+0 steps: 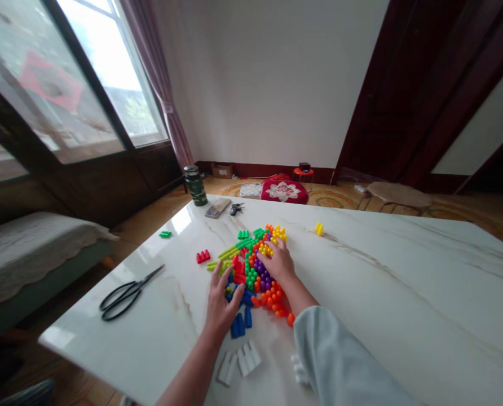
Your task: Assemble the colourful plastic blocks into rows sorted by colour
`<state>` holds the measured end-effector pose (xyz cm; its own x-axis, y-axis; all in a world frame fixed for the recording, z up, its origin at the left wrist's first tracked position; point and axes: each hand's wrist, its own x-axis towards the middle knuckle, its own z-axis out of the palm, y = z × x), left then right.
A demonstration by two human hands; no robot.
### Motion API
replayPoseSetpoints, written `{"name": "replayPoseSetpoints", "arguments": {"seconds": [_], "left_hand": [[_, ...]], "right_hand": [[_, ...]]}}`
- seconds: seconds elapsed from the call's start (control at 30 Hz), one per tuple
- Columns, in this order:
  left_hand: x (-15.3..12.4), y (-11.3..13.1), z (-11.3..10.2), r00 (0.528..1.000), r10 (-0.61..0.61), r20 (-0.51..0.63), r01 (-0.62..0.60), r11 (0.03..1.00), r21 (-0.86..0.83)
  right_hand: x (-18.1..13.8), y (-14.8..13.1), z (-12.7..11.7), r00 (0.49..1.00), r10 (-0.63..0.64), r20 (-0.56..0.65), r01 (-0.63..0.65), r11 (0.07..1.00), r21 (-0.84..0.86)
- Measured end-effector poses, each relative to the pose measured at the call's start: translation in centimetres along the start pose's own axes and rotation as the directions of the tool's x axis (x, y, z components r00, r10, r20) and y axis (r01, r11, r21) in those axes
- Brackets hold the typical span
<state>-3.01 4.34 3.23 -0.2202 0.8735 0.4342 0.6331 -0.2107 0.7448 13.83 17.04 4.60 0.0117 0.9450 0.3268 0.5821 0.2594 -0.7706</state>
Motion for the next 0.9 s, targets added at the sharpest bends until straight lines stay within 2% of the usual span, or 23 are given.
{"name": "replayPoseSetpoints", "arguments": {"seconds": [0.07,0.13,0.2,0.23,0.3,0.4,0.47,0.5,0.53,0.6,0.67,0.73,0.83,0.9], "left_hand": [[0.0,-0.2,-0.2,0.998,-0.047,-0.044,0.045,0.998,-0.046],[0.2,-0.6,-0.4,0.989,-0.098,-0.109,0.089,0.992,-0.089],[0.4,-1.0,-0.7,0.974,-0.143,-0.176,0.119,0.983,-0.136],[0.5,-1.1,-0.8,0.965,-0.162,-0.207,0.129,0.978,-0.162],[0.7,-1.3,-1.3,0.951,-0.184,-0.247,0.134,0.969,-0.205],[0.3,-0.5,-2.4,0.953,-0.146,-0.266,0.092,0.974,-0.206],[-0.9,0.7,-3.4,0.984,-0.03,-0.174,0.008,0.991,-0.13],[-1.8,1.5,-3.9,0.997,0.055,-0.062,-0.06,0.995,-0.075],[-2.8,2.3,-4.3,0.985,0.146,0.094,-0.145,0.989,-0.02],[-4.7,3.5,-4.8,0.888,0.283,0.363,-0.315,0.948,0.031],[-6.1,3.8,-5.0,0.801,0.333,0.497,-0.41,0.911,0.05],[-6.4,3.0,-5.2,0.794,0.333,0.509,-0.436,0.895,0.094],[-5.4,0.4,-6.2,0.852,0.307,0.423,-0.425,0.878,0.22],[-4.1,-1.5,-7.2,0.882,0.291,0.371,-0.416,0.851,0.321]], "right_hand": [[-0.1,-2.8,1.5,0.997,-0.031,0.064,0.024,0.994,0.109],[-0.8,-5.6,1.4,0.975,-0.102,0.196,0.052,0.967,0.248],[-2.5,-7.3,-0.2,0.934,-0.186,0.306,0.074,0.936,0.345],[-3.8,-7.5,-1.6,0.93,-0.21,0.302,0.105,0.938,0.329],[-7.5,-6.0,-5.1,0.962,-0.199,0.188,0.167,0.971,0.173],[-15.1,0.0,-10.5,0.983,-0.182,0.04,0.186,0.967,-0.172],[-19.9,4.3,-12.8,0.991,-0.132,0.0,0.125,0.939,-0.321],[-21.7,5.9,-13.2,0.994,-0.108,-0.029,0.091,0.931,-0.354],[-22.9,6.9,-13.0,0.994,-0.095,-0.048,0.07,0.925,-0.372],[-23.3,7.0,-11.1,0.996,-0.057,-0.066,0.028,0.927,-0.373],[-21.5,4.8,-7.6,0.998,-0.036,-0.052,0.018,0.95,-0.312],[-18.7,1.6,-3.5,0.997,-0.029,-0.071,0.012,0.973,-0.231],[-15.1,-2.9,1.8,0.998,-0.057,-0.037,0.05,0.986,-0.161],[-14.0,-5.0,3.7,0.996,-0.088,0.005,0.088,0.986,-0.141]]}}
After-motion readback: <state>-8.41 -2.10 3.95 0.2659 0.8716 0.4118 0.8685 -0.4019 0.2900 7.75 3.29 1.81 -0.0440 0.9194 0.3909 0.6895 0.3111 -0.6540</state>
